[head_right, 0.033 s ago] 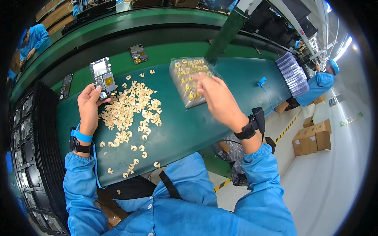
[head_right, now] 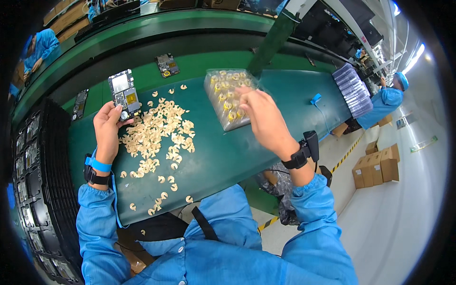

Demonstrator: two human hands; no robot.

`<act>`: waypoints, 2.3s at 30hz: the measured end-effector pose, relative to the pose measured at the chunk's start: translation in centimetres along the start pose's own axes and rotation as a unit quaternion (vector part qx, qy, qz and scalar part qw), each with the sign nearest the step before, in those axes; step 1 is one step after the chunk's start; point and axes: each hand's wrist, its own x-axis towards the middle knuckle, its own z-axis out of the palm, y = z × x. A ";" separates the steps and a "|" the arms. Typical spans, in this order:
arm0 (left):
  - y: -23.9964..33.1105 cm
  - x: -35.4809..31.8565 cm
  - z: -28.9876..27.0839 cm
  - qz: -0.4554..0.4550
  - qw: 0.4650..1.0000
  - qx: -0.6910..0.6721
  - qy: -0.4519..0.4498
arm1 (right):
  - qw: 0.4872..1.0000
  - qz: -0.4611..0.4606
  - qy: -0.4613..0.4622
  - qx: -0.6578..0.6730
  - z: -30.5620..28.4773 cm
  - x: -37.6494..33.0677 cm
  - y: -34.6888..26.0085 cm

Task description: Assembling small yellow components onto electronic circuit boards on a factory line.

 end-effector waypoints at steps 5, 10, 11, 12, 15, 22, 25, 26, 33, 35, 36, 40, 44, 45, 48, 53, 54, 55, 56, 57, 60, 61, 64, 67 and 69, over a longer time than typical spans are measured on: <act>0.0 0.0 0.0 -0.002 1.000 -0.005 0.003 | 0.994 0.016 0.104 0.031 0.2 0.5 -0.5; 0.2 0.0 0.0 0.001 1.000 0.002 0.001 | 0.998 -0.007 0.064 0.030 0.6 -0.3 -0.4; 0.4 0.0 0.2 -0.002 1.000 0.000 -0.001 | 0.996 -0.009 0.088 0.022 0.7 -0.4 -0.4; 0.4 0.0 0.3 -0.005 1.000 -0.002 -0.002 | 0.996 -0.008 0.087 0.022 0.8 -0.5 -0.3; 0.3 0.0 0.2 -0.005 1.000 0.010 0.005 | 0.997 -0.023 0.078 -0.009 0.8 -0.8 0.2; -0.1 -0.1 0.0 -0.004 1.000 0.008 -0.015 | 0.933 0.134 0.278 0.185 -3.6 -3.7 1.7; -0.5 0.0 -0.1 -0.013 1.000 0.023 -0.003 | 0.835 0.160 0.365 0.379 -6.0 -6.3 2.6; -0.8 0.0 -0.5 -0.012 1.000 0.022 -0.003 | 0.835 0.166 0.370 0.371 -6.9 -7.2 2.6; -0.5 0.4 -1.1 0.009 1.000 -0.014 0.006 | 0.747 0.194 0.432 0.467 -12.2 -14.9 2.4; -1.0 0.8 -1.5 0.012 1.000 -0.014 -0.010 | 0.733 0.212 0.435 0.479 -11.3 -14.8 2.3; -1.2 1.0 -1.7 0.016 1.000 -0.018 -0.019 | 0.722 0.227 0.432 0.490 -10.7 -14.4 2.2; -1.0 0.6 -0.5 0.014 1.000 -0.021 -0.014 | 0.755 0.141 0.457 0.448 -7.2 -8.8 1.6; -0.2 0.1 -0.5 0.012 1.000 -0.014 -0.002 | 0.915 0.076 0.393 0.046 -1.6 -2.3 0.1; 0.0 -0.1 -0.2 0.017 1.000 -0.015 0.011 | 0.944 0.064 0.306 0.102 0.8 -1.4 1.2; -0.4 0.2 -0.7 0.012 1.000 -0.013 0.010 | 0.971 -0.013 0.236 0.022 4.7 0.1 2.4; 0.0 0.3 -0.6 0.006 1.000 -0.010 0.015 | 0.964 0.018 0.256 0.069 4.8 0.2 1.9; 0.0 0.3 -0.6 0.007 1.000 -0.008 0.019 | 0.953 0.033 0.285 0.098 4.4 0.4 1.8; 0.0 0.3 -0.5 0.004 1.000 -0.009 0.018 | 0.960 0.023 0.268 0.075 4.3 0.3 1.9; 0.1 0.2 -0.3 0.003 1.000 -0.009 0.018 | 0.961 0.026 0.267 0.074 4.3 0.2 1.7; 0.1 0.2 -0.2 0.002 1.000 -0.009 0.018 | 0.960 0.038 0.262 0.096 4.3 0.2 1.3; 0.1 0.2 0.1 0.001 1.000 -0.013 0.008 | 0.977 0.012 0.204 0.057 4.2 0.2 1.9; 0.1 0.2 0.1 0.000 1.000 -0.013 0.007 | 0.988 -0.019 0.153 -0.007 4.1 -0.1 2.1; 0.1 0.2 0.0 0.004 1.000 0.002 0.013 | 0.972 0.015 0.233 0.009 3.8 -0.5 1.8; 0.0 0.2 -0.1 0.011 1.000 -0.001 0.011 | 0.970 0.036 0.228 0.078 4.2 -0.6 1.0; 0.0 0.2 -0.1 0.005 1.000 -0.006 0.011 | 0.945 0.079 0.289 0.129 4.0 -0.8 0.8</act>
